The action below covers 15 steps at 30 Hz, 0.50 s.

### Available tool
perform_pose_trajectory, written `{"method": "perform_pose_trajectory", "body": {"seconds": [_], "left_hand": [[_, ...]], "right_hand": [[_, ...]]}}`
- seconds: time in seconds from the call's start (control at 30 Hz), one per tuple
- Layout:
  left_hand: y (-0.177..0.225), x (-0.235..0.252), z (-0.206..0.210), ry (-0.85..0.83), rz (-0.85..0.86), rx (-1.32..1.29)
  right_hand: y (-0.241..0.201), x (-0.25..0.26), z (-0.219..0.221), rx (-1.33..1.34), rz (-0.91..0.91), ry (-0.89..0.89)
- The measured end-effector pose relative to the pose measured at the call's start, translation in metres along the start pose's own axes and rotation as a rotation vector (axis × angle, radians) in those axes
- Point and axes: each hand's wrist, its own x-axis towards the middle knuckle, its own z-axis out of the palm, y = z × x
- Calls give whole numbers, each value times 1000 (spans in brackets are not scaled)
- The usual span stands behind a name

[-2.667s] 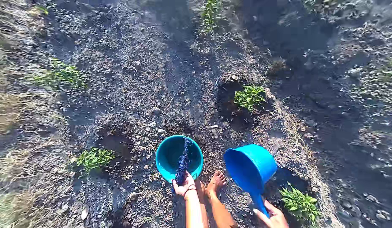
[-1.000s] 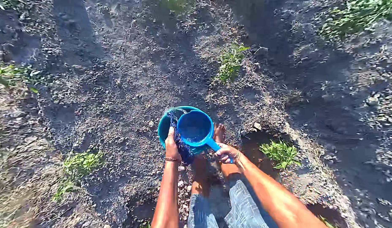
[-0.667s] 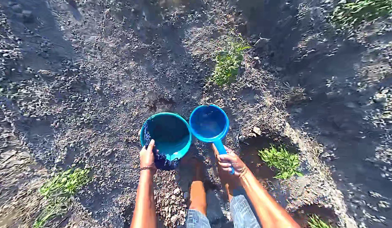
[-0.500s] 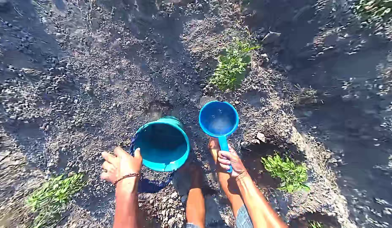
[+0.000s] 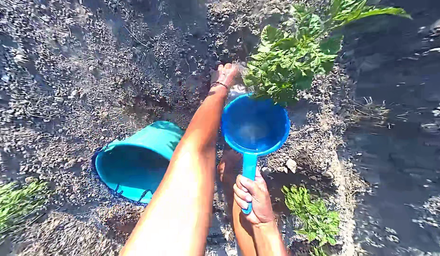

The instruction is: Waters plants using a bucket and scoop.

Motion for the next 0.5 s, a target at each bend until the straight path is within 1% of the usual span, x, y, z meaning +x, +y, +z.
{"method": "perform_pose_trajectory", "body": {"seconds": [0.07, 0.13, 0.2, 0.23, 0.3, 0.33, 0.4, 0.47, 0.5], "left_hand": [[4, 4, 8, 34, -48, -82], [5, 3, 13, 131, -115, -180], [11, -2, 16, 174, -156, -157], [15, -4, 16, 158, -175, -128], [26, -7, 8, 78, -245, -166], [30, -7, 2, 22, -233, -142], [31, -5, -5, -38, -161, -28], [20, -6, -8, -26, -182, -9], [10, -11, -10, 5, -240, -26]], "right_hand": [[-1, 2, 1, -14, 12, 23], [-2, 6, 4, -42, 23, 50], [-2, 9, 7, -64, 30, 78], [-3, 10, 8, -70, 35, 89], [-4, 12, 11, -75, 45, 94], [-5, 13, 13, -70, 48, 99], [-7, 14, 16, -70, 49, 109], [-7, 15, 17, -82, 47, 122], [-7, 15, 18, -97, 48, 132]]}}
